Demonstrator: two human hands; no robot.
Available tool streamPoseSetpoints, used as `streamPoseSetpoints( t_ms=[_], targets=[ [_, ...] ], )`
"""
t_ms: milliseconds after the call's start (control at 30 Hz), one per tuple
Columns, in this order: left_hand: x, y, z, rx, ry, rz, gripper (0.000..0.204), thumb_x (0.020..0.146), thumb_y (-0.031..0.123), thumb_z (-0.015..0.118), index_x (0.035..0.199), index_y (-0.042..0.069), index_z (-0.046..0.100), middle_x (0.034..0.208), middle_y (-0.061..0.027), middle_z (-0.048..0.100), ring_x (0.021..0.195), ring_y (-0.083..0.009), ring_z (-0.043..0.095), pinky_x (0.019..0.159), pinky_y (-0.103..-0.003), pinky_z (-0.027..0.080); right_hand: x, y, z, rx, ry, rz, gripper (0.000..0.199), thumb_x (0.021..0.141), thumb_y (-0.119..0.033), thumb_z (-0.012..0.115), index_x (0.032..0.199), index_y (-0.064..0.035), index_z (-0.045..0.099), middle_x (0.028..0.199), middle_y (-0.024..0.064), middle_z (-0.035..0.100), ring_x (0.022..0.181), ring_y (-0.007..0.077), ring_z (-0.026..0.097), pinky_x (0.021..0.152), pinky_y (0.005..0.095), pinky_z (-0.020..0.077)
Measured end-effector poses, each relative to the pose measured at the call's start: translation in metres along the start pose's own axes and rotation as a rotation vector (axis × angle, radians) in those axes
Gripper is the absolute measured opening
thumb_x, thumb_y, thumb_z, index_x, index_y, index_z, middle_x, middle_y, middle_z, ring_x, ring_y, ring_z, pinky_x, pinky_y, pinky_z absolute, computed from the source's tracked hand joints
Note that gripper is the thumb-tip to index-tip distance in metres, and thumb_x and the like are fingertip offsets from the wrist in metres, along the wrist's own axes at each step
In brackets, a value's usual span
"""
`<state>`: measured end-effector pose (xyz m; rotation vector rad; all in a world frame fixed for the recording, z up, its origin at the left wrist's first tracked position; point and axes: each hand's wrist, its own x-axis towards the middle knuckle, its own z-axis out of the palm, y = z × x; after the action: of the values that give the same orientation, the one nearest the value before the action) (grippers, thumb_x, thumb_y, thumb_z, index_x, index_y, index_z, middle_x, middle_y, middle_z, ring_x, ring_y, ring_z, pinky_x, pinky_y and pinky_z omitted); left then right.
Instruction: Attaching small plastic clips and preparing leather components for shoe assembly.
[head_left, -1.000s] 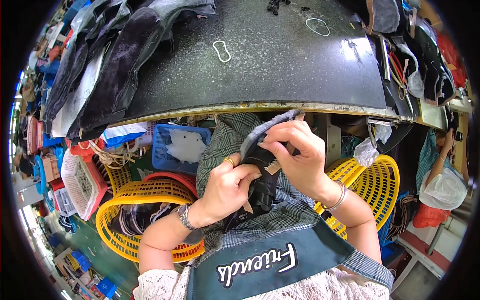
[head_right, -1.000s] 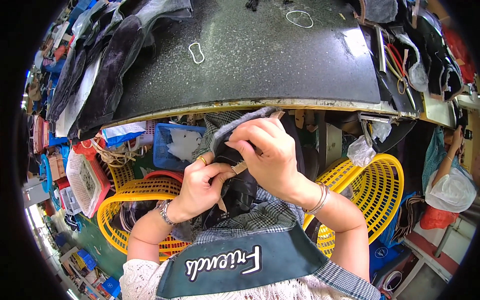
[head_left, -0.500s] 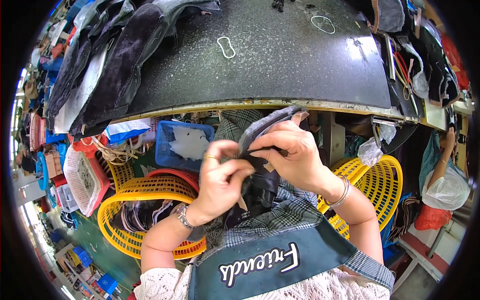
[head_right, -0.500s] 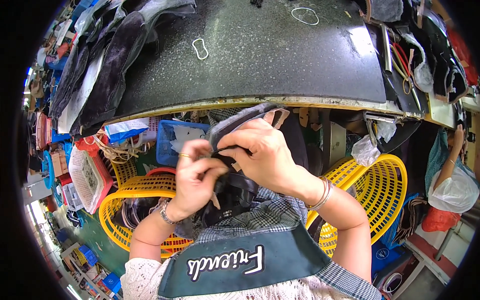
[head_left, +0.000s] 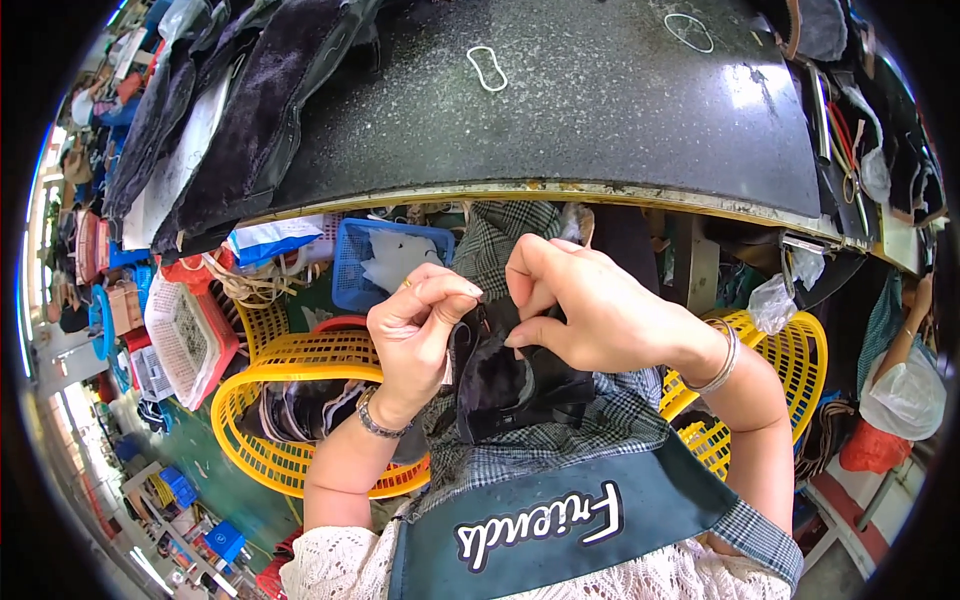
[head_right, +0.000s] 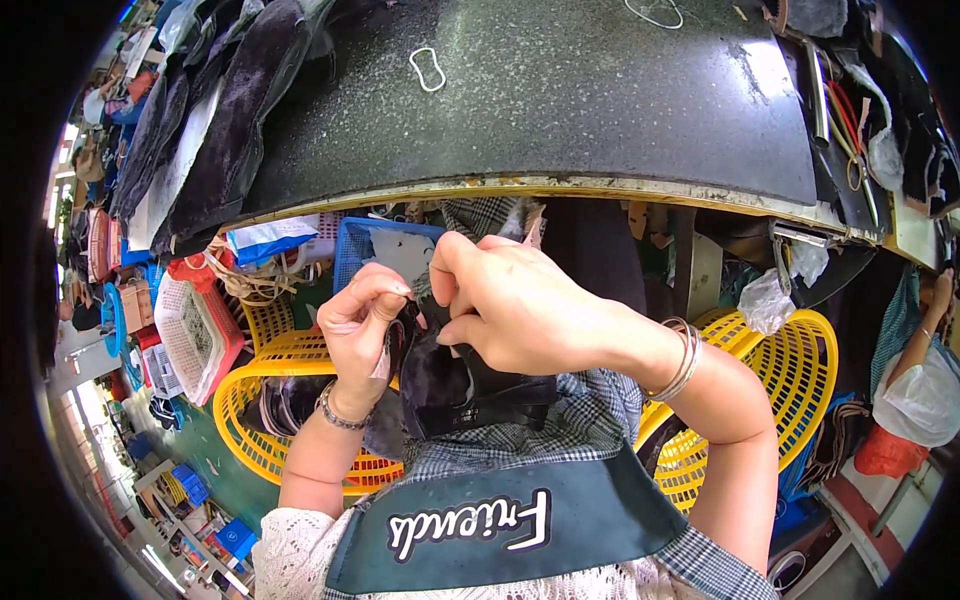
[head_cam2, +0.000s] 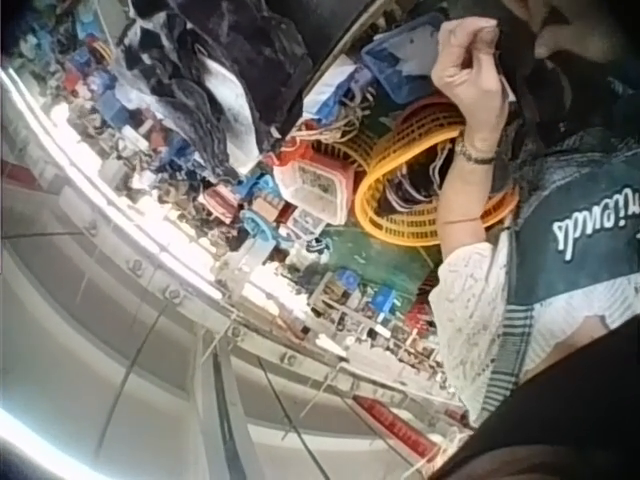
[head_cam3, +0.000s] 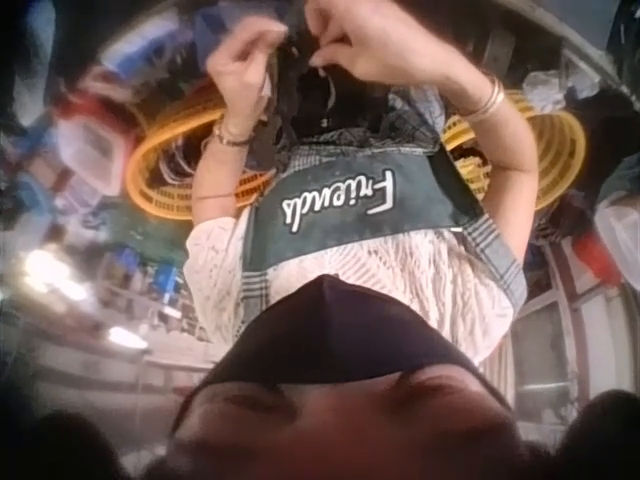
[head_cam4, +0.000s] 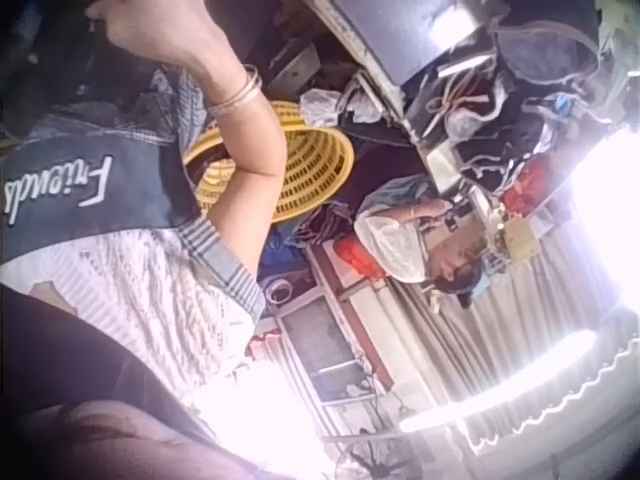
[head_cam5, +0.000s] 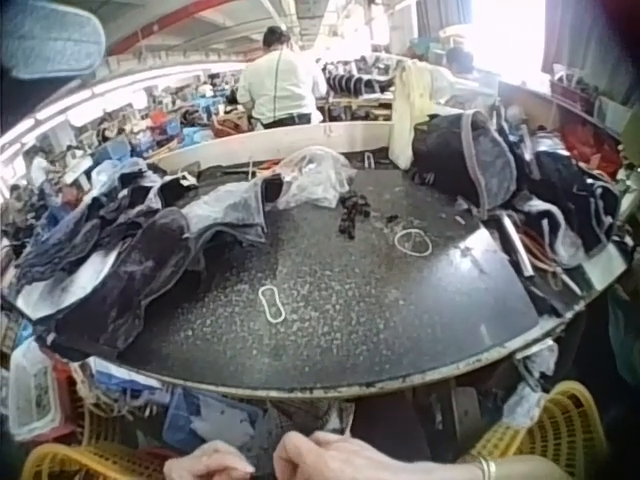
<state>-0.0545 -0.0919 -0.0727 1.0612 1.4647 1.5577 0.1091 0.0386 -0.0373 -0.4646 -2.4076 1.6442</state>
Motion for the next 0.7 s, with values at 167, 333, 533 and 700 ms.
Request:
streamPoseSetpoints(
  t_ms=[167,333,533,700],
  targets=[
    [0.0012,-0.0016,0.0029,-0.047,0.031,-0.011,0.006,0.084,-0.003,0.068,0.090,-0.002,0.069,0.085,-0.0040,0.063,0.075,-0.0086,0.053,0.068,-0.020,0.043,0.0046,-0.0023,0.0009,0.015,-0.068,0.067,0.035,0.072,-0.008,0.076,0.086,-0.0023,0.045,0.070,0.0125,0.061,0.076,0.0340,0.057,0.070,0.0409,0.0427],
    [0.0014,-0.0025,0.0055,-0.047,0.060,0.006,0.007,0.084,-0.003,0.068,0.090,-0.002,0.069,0.086,-0.0037,0.063,0.076,-0.0086,0.054,0.068,-0.020,0.043,0.0022,-0.0009,0.0033,-0.009,-0.048,0.039,0.037,0.071,-0.008,0.078,0.084,-0.0036,0.044,0.070,0.0104,0.059,0.073,0.0308,0.054,0.069,0.0383,0.0422],
    [0.0025,-0.0024,0.0066,-0.052,0.057,-0.032,0.008,0.084,-0.004,0.068,0.091,-0.002,0.069,0.086,-0.0037,0.063,0.077,-0.0088,0.054,0.069,-0.020,0.043,-0.0011,-0.0010,0.0010,0.001,-0.041,0.043,0.036,0.071,-0.008,0.078,0.082,-0.0041,0.044,0.070,0.0098,0.059,0.072,0.0294,0.052,0.068,0.0384,0.0414],
    [0.0013,0.0010,0.0096,-0.060,0.045,-0.016,0.008,0.084,-0.004,0.068,0.091,-0.002,0.069,0.087,-0.0043,0.063,0.078,-0.0093,0.055,0.070,-0.021,0.044,0.0003,-0.0014,0.0007,-0.011,-0.046,0.047,0.036,0.070,-0.008,0.079,0.081,-0.0044,0.044,0.070,0.0092,0.059,0.070,0.0290,0.050,0.067,0.0384,0.0404]
  ],
)
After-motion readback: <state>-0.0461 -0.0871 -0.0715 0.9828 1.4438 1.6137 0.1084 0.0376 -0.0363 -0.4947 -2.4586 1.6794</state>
